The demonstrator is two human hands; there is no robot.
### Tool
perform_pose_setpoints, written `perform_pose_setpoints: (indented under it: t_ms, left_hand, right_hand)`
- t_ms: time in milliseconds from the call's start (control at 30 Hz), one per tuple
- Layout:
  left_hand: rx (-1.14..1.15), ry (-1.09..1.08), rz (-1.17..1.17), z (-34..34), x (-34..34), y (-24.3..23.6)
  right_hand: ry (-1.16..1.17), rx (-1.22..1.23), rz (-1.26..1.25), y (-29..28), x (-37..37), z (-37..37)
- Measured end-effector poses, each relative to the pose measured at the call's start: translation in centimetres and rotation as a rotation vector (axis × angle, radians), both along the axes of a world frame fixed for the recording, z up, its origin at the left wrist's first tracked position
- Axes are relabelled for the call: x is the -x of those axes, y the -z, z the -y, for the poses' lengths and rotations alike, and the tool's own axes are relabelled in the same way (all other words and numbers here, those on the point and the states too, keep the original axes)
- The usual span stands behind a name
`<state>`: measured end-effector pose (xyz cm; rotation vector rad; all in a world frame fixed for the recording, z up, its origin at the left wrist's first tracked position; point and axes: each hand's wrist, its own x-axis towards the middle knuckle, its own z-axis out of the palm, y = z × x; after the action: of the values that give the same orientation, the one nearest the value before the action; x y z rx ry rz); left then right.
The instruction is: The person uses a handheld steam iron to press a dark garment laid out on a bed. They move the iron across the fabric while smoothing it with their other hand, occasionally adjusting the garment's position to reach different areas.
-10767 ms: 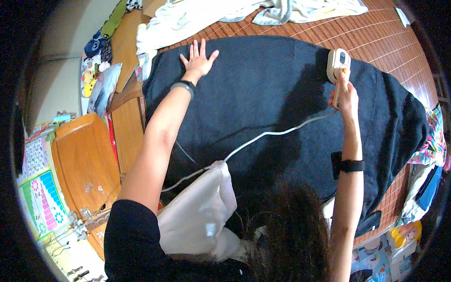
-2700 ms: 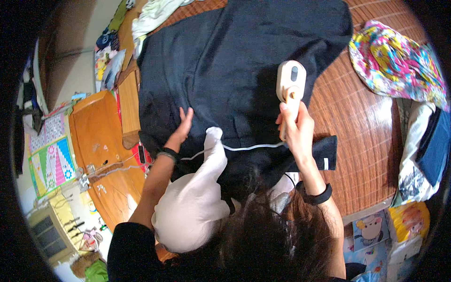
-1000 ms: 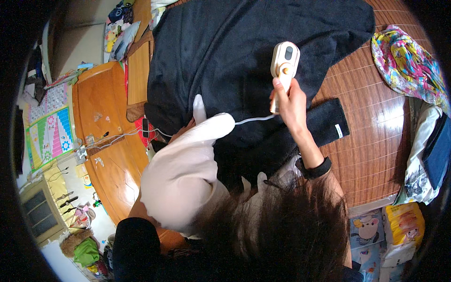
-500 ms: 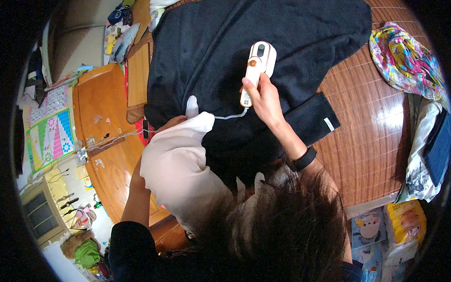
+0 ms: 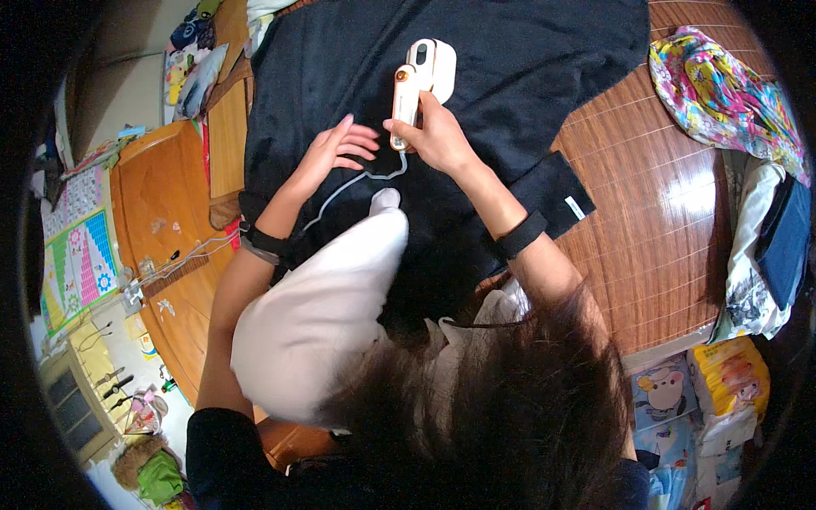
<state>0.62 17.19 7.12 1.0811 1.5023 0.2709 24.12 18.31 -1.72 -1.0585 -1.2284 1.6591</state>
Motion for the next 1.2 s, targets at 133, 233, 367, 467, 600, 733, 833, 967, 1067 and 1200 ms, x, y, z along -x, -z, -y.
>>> perform_pose_setpoints:
  t_ms: [133, 233, 367, 467, 600, 733, 833, 967, 1067, 1200]
  left_hand:
    - [-0.215, -0.028, -0.16, -2.3, -5.6, -0.5]
    - [-0.312, 0.163, -0.388, -3.5, -6.0, -0.6]
    - [-0.37, 0.157, -0.609, -3.4, -5.2, -0.5]
    - [-0.444, 0.186, -0.664, -3.1, -5.6, -0.8]
    - [-0.46, 0.052, -0.602, -3.3, -5.9, -2.5]
    - [-0.588, 0.1, -0.636, -3.4, -4.7, -4.8]
    - [-0.585, 0.094, -0.677, -3.3, -4.0, -6.0]
    - [-0.545, 0.093, -0.715, -4.6, -4.5, -6.4]
    - [-0.482, 0.115, -0.743, -5.4, -5.3, -6.6]
    - [-0.492, 0.101, -0.649, -6.3, -5.9, -6.1]
  right_hand:
    - [-0.034, -0.064, -0.056, -1.0, 0.7, -0.4]
    - [-0.096, -0.08, 0.058, -1.4, 1.7, -0.3]
    - [-0.065, -0.185, 0.19, -2.1, 3.1, 0.5]
    - [-0.108, -0.255, 0.16, -2.3, 2.3, 0.6]
    - [-0.181, -0.167, 0.15, -1.7, -2.5, 1.3]
    - [-0.015, -0.182, 0.657, 0.8, -10.6, 3.3]
    - [-0.187, -0.296, 0.879, 2.7, -14.5, 6.1]
    - [-0.296, -0.548, 1.048, 3.6, -16.3, 10.8]
    - [-0.92, 0.08, 0.903, 4.1, -18.1, 11.8]
    - [-0.554, 0.225, 0.699, 5.4, -17.9, 14.1]
